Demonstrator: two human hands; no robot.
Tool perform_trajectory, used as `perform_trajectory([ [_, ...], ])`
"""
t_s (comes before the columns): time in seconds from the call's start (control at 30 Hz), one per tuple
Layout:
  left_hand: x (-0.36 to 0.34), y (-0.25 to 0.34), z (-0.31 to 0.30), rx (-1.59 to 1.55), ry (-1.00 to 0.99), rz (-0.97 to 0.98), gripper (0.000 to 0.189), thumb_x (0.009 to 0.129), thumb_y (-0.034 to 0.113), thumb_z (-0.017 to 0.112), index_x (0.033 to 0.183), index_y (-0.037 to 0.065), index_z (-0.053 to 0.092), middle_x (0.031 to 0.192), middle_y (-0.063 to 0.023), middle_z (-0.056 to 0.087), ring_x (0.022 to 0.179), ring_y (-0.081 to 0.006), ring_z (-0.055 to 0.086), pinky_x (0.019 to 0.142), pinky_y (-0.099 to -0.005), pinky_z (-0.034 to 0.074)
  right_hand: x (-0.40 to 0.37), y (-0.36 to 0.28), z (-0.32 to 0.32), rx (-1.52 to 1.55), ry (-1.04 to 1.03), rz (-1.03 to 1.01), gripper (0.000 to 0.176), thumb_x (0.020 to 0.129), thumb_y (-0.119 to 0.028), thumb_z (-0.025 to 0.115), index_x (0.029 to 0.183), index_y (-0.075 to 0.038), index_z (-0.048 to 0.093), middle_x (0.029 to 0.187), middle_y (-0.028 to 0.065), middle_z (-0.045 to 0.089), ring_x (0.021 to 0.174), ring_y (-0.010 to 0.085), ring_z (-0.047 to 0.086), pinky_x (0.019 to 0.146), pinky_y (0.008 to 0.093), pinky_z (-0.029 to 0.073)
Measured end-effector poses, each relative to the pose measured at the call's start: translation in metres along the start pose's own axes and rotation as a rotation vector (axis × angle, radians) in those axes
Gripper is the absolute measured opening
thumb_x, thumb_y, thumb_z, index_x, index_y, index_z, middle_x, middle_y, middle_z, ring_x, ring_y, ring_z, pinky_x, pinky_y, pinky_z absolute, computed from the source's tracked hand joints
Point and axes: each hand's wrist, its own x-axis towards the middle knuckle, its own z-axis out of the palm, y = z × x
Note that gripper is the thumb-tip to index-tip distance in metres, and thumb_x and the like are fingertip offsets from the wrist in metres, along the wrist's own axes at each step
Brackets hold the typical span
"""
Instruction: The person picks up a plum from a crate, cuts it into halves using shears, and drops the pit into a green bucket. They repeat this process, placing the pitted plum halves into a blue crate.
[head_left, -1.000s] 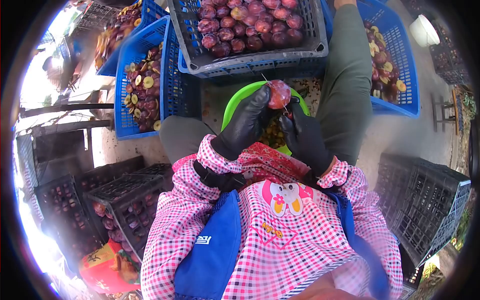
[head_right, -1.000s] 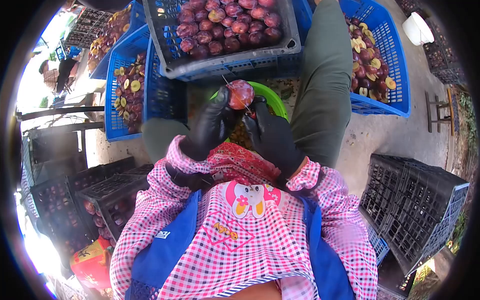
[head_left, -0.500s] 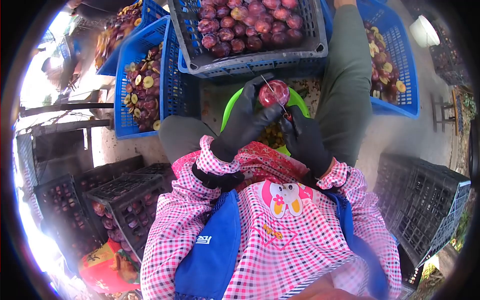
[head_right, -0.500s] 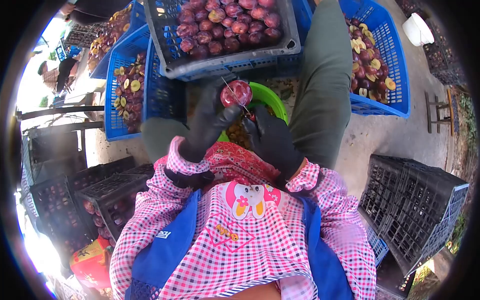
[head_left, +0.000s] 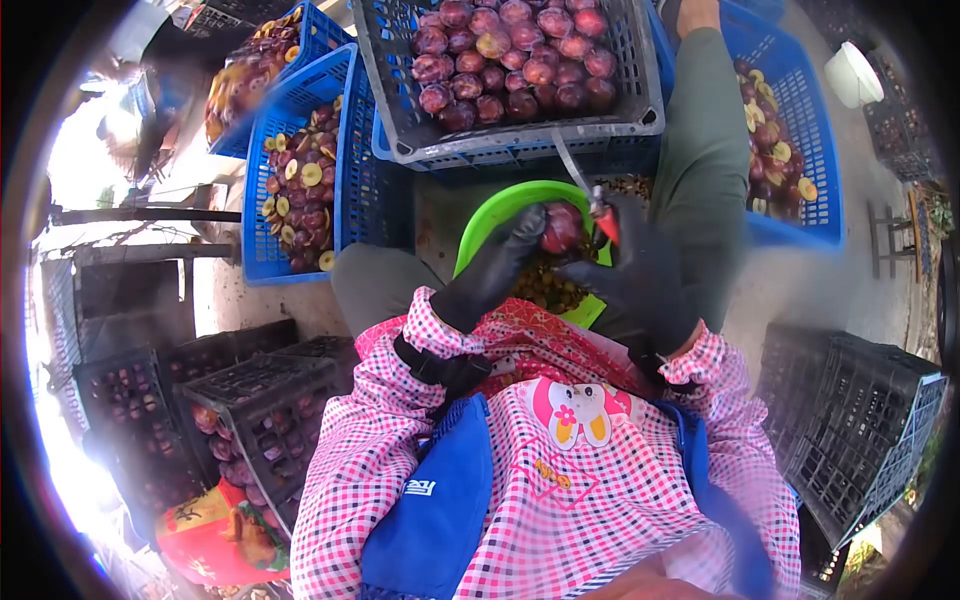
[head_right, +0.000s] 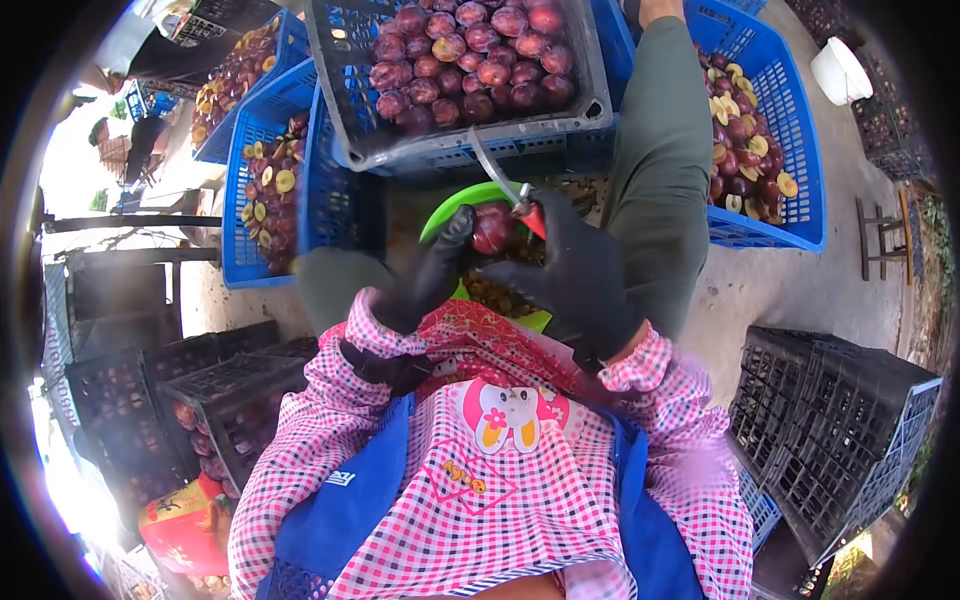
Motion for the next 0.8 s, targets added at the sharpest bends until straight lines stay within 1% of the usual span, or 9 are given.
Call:
perform_trajectory([
  [0.1,-0.003,0.0,0.014,-0.021,0.013,-0.009,0.054,0.102,0.046,0.037,0.125,0.0,0.052,0.118,-0.0079,0.059,0.107,-0.0153,0.056,0.097,-0.0302,0.042,0.007,0.007,0.003,-0.076,-0.058,-0.038,0.066,0.067,-0.047,0.082,0.11,-0.004,0.056,0.084,0.015,0.065,0.071,0.0303,0.067,0.063,0.0374,0.051],
  [0.17,-0.002,-0.009,0.017,0.33,0.12,0.288,0.055,0.103,0.046,0.033,0.126,0.0,0.051,0.117,-0.0086,0.059,0.105,-0.0152,0.057,0.095,-0.0303,0.045,0.004,0.006,0.004,-0.004,-0.087,0.077,0.073,0.064,-0.048,0.084,0.113,-0.003,0.055,0.087,0.0164,0.067,0.075,0.0317,0.068,0.065,0.0381,0.052],
  [0.33,0.004,-0.026,0.025,-0.321,0.222,0.143,0.041,0.104,0.033,0.036,0.123,0.0,0.051,0.109,-0.0071,0.06,0.09,-0.0131,0.061,0.085,-0.0298,0.049,0.002,-0.002,0.013,0.124,0.03,0.017,0.069,0.062,-0.047,0.085,0.108,-0.003,0.058,0.082,0.0148,0.067,0.069,0.0297,0.067,0.064,0.0375,0.053],
  [0.47,-0.007,-0.012,0.021,0.015,0.035,-0.065,0.035,0.103,0.027,0.04,0.123,0.001,0.052,0.11,-0.0085,0.06,0.088,-0.0148,0.063,0.08,-0.0278,0.052,0.0,0.003,0.01,0.089,0.017,-0.006,0.063,0.062,-0.048,0.084,0.102,-0.005,0.061,0.077,0.0121,0.066,0.067,0.028,0.066,0.063,0.0368,0.052],
  [0.53,-0.014,-0.001,0.017,0.113,-0.082,-0.102,0.034,0.102,0.026,0.041,0.123,0.001,0.052,0.112,-0.0097,0.061,0.091,-0.0168,0.065,0.079,-0.0276,0.053,0.001,0.003,0.008,-0.18,-0.024,-0.237,0.057,0.064,-0.051,0.08,0.096,-0.007,0.062,0.073,0.0089,0.063,0.064,0.0274,0.064,0.061,0.0369,0.051],
  [0.63,-0.013,-0.005,0.011,-0.23,-0.298,-0.259,0.033,0.099,0.021,0.048,0.124,0.0,0.05,0.107,-0.0098,0.062,0.089,-0.016,0.064,0.073,-0.026,0.054,0.006,-0.001,0.0,-0.283,-0.19,-0.376,0.048,0.069,-0.051,0.075,0.092,-0.011,0.061,0.069,0.0075,0.06,0.059,0.0286,0.061,0.056,0.0386,0.048],
  [0.7,-0.005,-0.05,0.005,-0.57,-0.064,-0.388,0.038,0.096,0.025,0.054,0.129,0.006,0.048,0.112,-0.0065,0.061,0.095,-0.0133,0.06,0.079,-0.0283,0.054,0.008,-0.007,-0.007,-0.337,-0.262,-0.426,0.045,0.071,-0.05,0.073,0.091,-0.011,0.06,0.069,0.0072,0.06,0.059,0.0288,0.061,0.055,0.0393,0.047],
  [0.73,-0.002,-0.069,-0.011,-0.219,-0.331,-0.221,0.042,0.095,0.025,0.058,0.131,0.005,0.047,0.116,-0.0068,0.059,0.101,-0.0137,0.059,0.085,-0.0279,0.052,0.009,-0.009,-0.01,-0.391,-0.336,-0.483,0.043,0.073,-0.05,0.072,0.09,-0.012,0.06,0.07,0.0069,0.06,0.06,0.029,0.061,0.054,0.04,0.046],
  [0.8,0.001,-0.08,-0.014,-0.359,-0.421,-0.245,0.042,0.095,0.025,0.057,0.131,0.006,0.047,0.116,-0.0063,0.059,0.101,-0.0137,0.059,0.085,-0.0279,0.052,0.013,-0.011,-0.013,-0.349,-0.475,-0.505,0.041,0.074,-0.049,0.071,0.09,-0.013,0.059,0.072,0.0076,0.061,0.062,0.0295,0.061,0.055,0.0402,0.046],
])
